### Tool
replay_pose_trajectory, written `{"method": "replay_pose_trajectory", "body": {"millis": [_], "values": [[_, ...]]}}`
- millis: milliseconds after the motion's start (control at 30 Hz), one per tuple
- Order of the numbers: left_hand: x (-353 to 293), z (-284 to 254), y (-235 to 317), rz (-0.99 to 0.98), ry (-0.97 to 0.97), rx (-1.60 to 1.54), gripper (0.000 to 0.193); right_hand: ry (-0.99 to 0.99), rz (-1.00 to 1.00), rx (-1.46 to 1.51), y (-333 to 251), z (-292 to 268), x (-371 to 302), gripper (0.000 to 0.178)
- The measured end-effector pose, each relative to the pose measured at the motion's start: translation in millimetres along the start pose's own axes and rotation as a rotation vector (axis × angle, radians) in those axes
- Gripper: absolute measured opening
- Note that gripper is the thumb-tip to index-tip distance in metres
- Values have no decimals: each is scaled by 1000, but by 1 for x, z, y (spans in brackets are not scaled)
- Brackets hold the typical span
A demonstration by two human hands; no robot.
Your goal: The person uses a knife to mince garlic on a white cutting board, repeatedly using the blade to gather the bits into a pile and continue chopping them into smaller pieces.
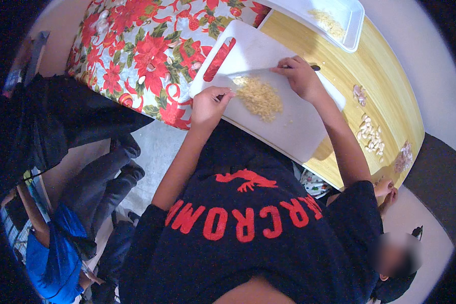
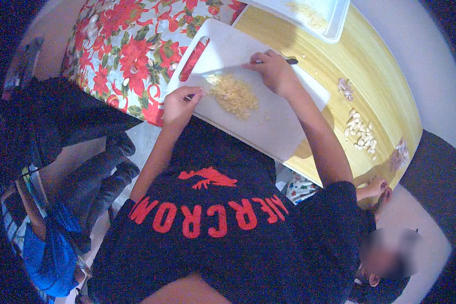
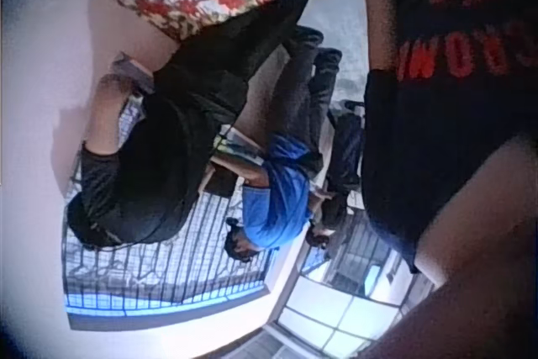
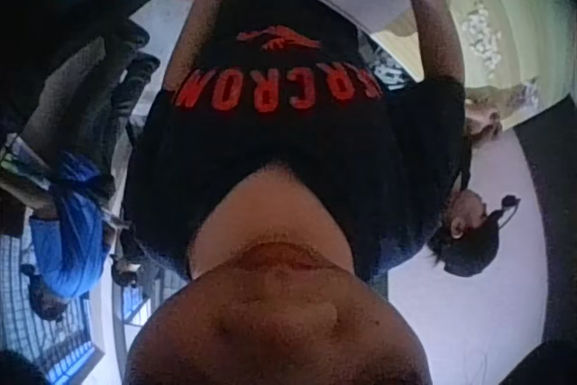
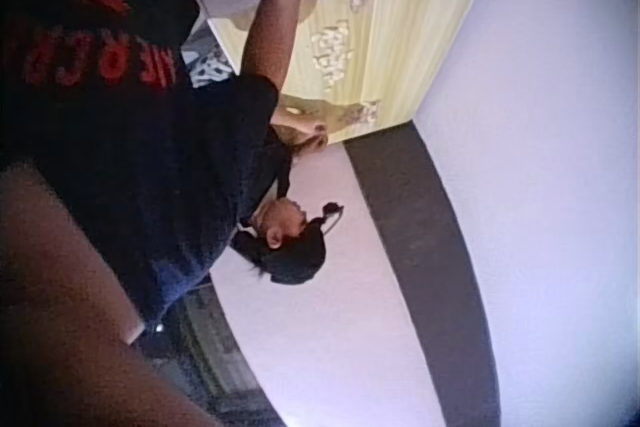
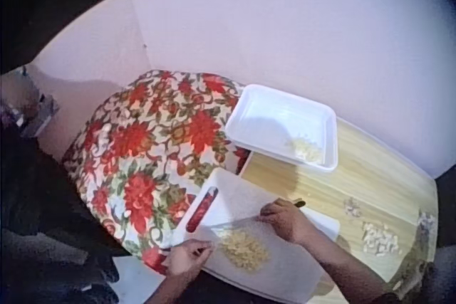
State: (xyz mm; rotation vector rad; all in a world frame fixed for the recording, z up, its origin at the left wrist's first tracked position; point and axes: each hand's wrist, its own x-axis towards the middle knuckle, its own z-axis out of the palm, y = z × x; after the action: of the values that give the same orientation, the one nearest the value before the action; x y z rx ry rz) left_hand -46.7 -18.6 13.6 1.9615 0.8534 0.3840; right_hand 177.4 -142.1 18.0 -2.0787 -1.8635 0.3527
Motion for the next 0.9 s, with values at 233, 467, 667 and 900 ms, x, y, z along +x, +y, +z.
{"method": "replay_pose_trajectory", "body": {"millis": [233,467,667,900], "values": [[1,-2,-7,14,-56,10,14,75,79,-80,-5,-27,-59,44],[8,0,-7,305,-132,230,16,80,319,177,-64,-16,-112,45],[3,14,-7,368,-42,243,16,170,534,231,-80,-7,-114,42],[11,25,-3,464,-8,281,15,236,621,329,-82,-17,-118,40]]}}
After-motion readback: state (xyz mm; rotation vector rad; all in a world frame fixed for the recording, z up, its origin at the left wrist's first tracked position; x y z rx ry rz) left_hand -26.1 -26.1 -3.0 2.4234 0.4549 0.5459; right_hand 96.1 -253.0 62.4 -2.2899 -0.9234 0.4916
